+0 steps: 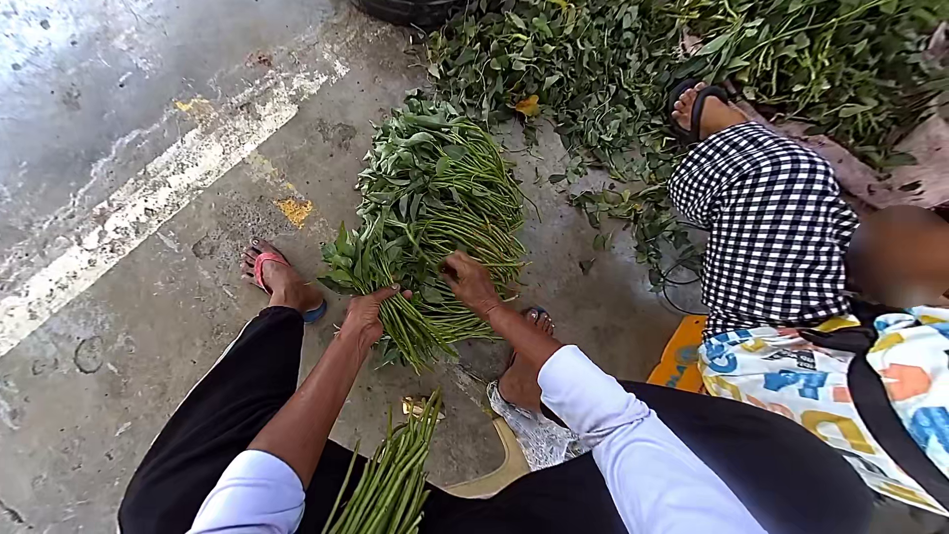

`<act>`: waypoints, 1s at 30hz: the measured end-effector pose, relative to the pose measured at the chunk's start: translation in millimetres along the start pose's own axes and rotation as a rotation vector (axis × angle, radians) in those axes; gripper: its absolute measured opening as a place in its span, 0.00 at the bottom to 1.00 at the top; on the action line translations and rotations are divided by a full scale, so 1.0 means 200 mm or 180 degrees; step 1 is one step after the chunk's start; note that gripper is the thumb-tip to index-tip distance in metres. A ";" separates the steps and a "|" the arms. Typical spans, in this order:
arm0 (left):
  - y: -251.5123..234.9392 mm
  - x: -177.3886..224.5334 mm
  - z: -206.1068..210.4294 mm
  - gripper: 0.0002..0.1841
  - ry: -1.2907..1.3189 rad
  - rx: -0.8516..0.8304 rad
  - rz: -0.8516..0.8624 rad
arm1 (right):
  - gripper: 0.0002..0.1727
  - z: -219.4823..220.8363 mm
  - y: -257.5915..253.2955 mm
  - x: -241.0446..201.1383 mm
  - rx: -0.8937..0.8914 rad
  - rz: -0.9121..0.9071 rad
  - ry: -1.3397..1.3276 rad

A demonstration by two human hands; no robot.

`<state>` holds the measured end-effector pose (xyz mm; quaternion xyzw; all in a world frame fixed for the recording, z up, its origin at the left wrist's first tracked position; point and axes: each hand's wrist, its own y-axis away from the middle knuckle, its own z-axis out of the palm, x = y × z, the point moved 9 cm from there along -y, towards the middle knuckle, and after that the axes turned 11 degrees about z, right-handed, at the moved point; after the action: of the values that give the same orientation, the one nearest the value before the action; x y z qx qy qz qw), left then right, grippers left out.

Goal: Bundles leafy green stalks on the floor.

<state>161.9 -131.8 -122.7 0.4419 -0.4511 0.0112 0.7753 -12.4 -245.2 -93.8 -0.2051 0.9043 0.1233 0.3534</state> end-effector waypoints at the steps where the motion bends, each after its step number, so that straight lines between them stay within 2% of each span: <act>1: 0.00 0.00 0.00 0.19 -0.0016 0.0003 0.0013 | 0.09 0.06 0.05 -0.05 -0.0101 -0.0239 -0.0090; 4: 0.01 0.01 -0.01 0.26 -0.0269 0.0027 0.0098 | 0.09 0.16 0.14 -0.17 -0.0464 -0.0683 -0.0473; 6: 0.01 0.01 -0.03 0.28 -0.0374 0.0085 0.0124 | 0.10 0.17 0.13 -0.18 -0.0807 -0.0637 -0.0741; 8: 0.00 0.02 -0.04 0.26 -0.0346 0.0097 0.0149 | 0.11 0.13 0.08 -0.11 -0.0766 -0.0546 -0.0480; 10: -0.01 0.02 -0.04 0.25 -0.0254 0.0045 0.0156 | 0.11 0.06 0.00 0.06 -0.0476 -0.0194 0.0343; 13: -0.03 0.01 -0.04 0.23 -0.0153 0.0009 0.0153 | 0.15 -0.03 -0.08 0.34 -0.0315 0.0646 0.1342; 16: -0.03 0.01 -0.04 0.23 -0.0045 0.0095 0.0148 | 0.13 -0.07 -0.07 0.43 -0.0218 0.0882 0.1403; 18: -0.01 0.01 -0.05 0.23 -0.0062 0.0173 0.0101 | 0.11 -0.06 -0.04 0.35 -0.0137 0.0692 0.1014; 22: 0.00 0.00 -0.05 0.19 -0.0044 0.0135 0.0035 | 0.08 0.04 0.09 0.03 -0.0034 0.0046 -0.0146; 26: 0.00 0.00 -0.04 0.19 -0.0195 0.0021 0.0067 | 0.08 0.21 0.15 -0.20 -0.0422 -0.0375 -0.0659; 28: 0.00 0.02 -0.05 0.23 -0.0228 0.0044 0.0117 | 0.10 0.23 0.13 -0.19 -0.0573 -0.0330 -0.0684; 30: -0.01 0.03 -0.07 0.25 -0.0236 0.0080 0.0150 | 0.12 0.21 0.06 -0.06 -0.0483 -0.0009 -0.0109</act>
<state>175.1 -125.9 -123.2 0.4410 -0.4896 0.0188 0.7520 14.4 -215.7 -114.0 -0.2305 0.8859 0.1945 0.3523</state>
